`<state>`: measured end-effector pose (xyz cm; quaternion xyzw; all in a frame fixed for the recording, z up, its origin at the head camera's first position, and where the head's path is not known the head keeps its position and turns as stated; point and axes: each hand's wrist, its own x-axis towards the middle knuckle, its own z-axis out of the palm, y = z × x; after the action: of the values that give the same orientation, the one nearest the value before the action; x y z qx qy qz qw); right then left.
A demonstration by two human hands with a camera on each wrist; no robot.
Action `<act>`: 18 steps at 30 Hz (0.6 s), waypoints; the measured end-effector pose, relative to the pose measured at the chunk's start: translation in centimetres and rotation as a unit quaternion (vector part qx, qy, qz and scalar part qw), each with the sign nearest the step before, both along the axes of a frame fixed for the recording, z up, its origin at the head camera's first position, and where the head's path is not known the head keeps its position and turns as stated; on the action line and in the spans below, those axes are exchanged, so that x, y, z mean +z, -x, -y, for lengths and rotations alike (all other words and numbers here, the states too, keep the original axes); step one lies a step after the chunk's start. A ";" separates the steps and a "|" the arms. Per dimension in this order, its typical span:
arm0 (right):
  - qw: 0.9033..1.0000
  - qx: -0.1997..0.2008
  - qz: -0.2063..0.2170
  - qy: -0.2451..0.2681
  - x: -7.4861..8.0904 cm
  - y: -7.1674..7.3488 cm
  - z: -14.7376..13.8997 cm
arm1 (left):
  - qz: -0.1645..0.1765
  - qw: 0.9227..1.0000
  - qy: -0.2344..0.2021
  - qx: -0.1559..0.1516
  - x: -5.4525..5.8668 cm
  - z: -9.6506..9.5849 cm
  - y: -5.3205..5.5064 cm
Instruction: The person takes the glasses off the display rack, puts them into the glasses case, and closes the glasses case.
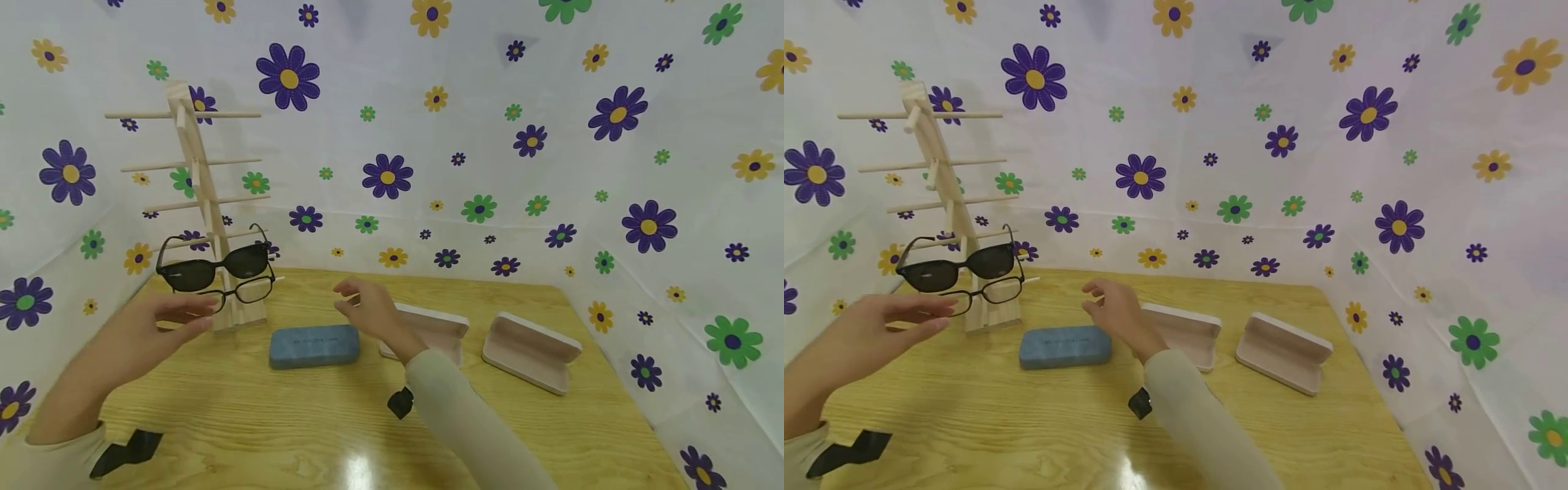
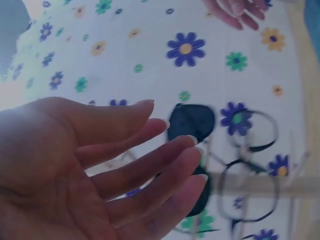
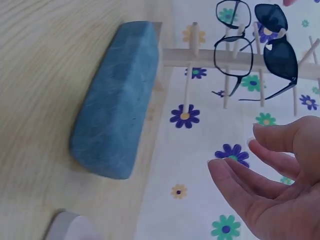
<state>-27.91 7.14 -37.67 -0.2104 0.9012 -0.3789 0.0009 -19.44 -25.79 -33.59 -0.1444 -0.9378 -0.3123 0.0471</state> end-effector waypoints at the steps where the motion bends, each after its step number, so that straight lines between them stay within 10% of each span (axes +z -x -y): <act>1: 1.000 0.001 -0.003 -0.001 0.4 0.0 0.3 | -0.009 1.000 0.008 0.013 0.5 0.5 -0.2; 12: 0.998 0.039 0.006 0.054 3.0 1.0 4.0 | -0.083 0.984 0.051 0.147 3.3 3.4 -0.1; 18: 0.992 0.059 0.039 0.105 3.9 1.3 6.0 | -0.075 0.984 0.035 0.156 2.7 4.8 1.4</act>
<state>-29.23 1.10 -33.81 -0.2469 0.8419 -0.4784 0.0365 -20.88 -30.60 -30.91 -0.0208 -0.9528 -0.2568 0.1606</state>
